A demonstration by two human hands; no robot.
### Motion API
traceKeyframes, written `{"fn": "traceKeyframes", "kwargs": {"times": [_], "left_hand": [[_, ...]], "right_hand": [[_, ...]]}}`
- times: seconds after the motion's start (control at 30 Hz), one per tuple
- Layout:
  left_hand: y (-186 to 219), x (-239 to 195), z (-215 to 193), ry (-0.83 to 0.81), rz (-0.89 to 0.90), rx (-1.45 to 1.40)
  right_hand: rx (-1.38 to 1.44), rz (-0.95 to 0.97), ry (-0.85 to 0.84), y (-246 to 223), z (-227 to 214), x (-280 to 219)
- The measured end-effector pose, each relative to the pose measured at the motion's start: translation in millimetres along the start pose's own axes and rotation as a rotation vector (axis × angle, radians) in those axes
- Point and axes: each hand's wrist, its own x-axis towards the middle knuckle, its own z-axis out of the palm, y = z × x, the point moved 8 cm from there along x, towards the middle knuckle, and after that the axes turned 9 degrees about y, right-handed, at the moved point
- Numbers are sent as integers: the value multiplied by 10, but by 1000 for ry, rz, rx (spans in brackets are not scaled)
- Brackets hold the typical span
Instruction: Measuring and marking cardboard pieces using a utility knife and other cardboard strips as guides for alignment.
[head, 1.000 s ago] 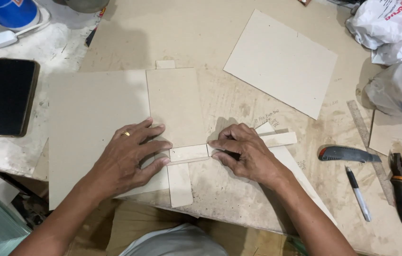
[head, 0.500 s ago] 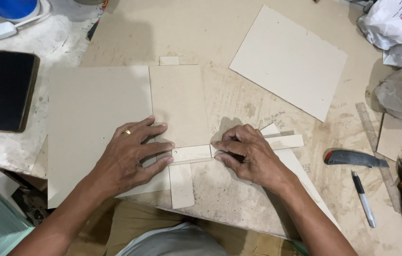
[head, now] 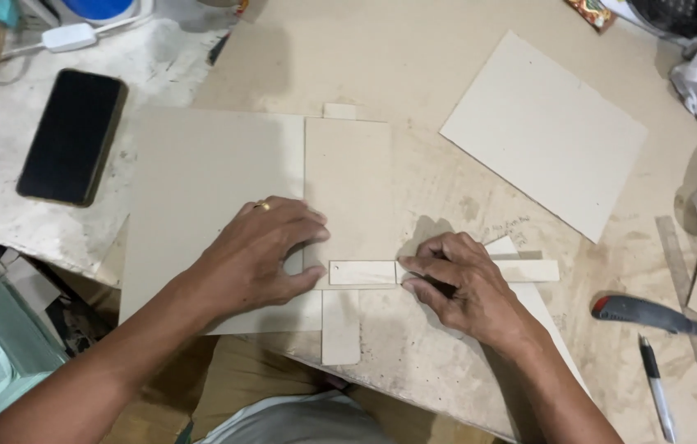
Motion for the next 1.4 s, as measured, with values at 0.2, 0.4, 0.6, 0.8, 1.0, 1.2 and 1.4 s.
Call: {"fn": "traceKeyframes", "kwargs": {"times": [0.2,0.4,0.6,0.8,1.0,1.2,1.4], "left_hand": [[-25,114,20,-92,-11,4],[-13,127,43,18,67,-1],[-52,181,74,25,38,7],[34,181,17,23,74,-3],[91,147,-43,50,87,-27],[55,148,-28,17,88,-58],[-147,377,202,118,176,123]], "right_hand": [[-22,23,-22,38,28,-1],[-11,13,-19,-48,4,41],[6,34,-21,-46,9,37],[1,53,-29,-19,5,29],[-14,36,-37,-47,5,46],[12,3,-34,-49,-10,48],[68,-198,15,-69,-4,36]]}}
